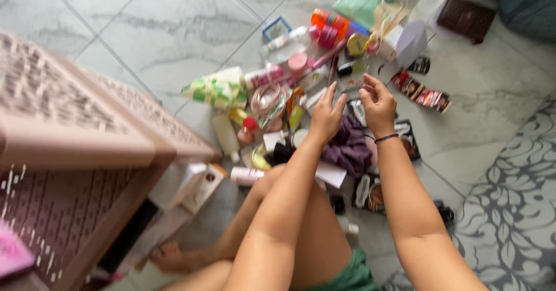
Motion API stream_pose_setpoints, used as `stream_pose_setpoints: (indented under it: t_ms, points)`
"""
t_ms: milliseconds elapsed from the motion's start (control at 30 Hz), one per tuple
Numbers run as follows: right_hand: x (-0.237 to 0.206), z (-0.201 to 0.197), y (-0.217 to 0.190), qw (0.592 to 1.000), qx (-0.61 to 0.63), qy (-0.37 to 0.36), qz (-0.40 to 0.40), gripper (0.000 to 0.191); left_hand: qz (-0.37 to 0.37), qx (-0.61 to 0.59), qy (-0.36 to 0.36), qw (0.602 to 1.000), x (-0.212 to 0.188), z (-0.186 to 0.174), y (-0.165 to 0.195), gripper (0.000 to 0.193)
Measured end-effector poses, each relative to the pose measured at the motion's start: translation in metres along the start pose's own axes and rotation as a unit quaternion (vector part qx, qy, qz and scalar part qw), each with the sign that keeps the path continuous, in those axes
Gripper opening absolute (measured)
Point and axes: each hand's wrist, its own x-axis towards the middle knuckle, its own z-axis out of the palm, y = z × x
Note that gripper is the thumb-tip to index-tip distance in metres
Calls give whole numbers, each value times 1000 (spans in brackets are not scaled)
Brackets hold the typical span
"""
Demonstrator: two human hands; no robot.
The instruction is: The person sits on the floor and assembles a brown perforated plastic storage shelf, fitting the tiers together and attaching a small black fastener at a corner. They then place boxes, a purple lidded container, pouches, a black bag, jars and small packets onto the shelf tiers, arranging cosmetics and personal items from the floor onto the rack.
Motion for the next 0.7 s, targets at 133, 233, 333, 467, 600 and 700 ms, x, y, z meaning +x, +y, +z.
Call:
stream_pose_setpoints:
  t_ms: [133, 233, 333, 467, 600, 700]
  points:
    - [56, 14, 20, 997, -60, 39, 4, 42, -22, -18, 2, 1000, 42, 9, -2, 59]
    - [105, 40, 33, 998, -30, 52, 28, 46, -59, -40, -17, 997, 80, 9, -3, 61]
    - [144, 61, 40, 994, -65, 69, 59, 47, -57, -77, -17, 995, 117, 7, -5, 59]
    - [193, 65, 50, 979, -198, 54, -1, 48, -58, -72, -38, 995, 146, 5, -10, 56]
    - [227, 63, 68, 951, -309, -17, 20, 48, -51, -26, -65, 996, 160, 11, -17, 56]
    - [241, 54, 81, 903, -417, -67, 73, 42, -44, -13, -74, 996, 164, 17, -24, 57]
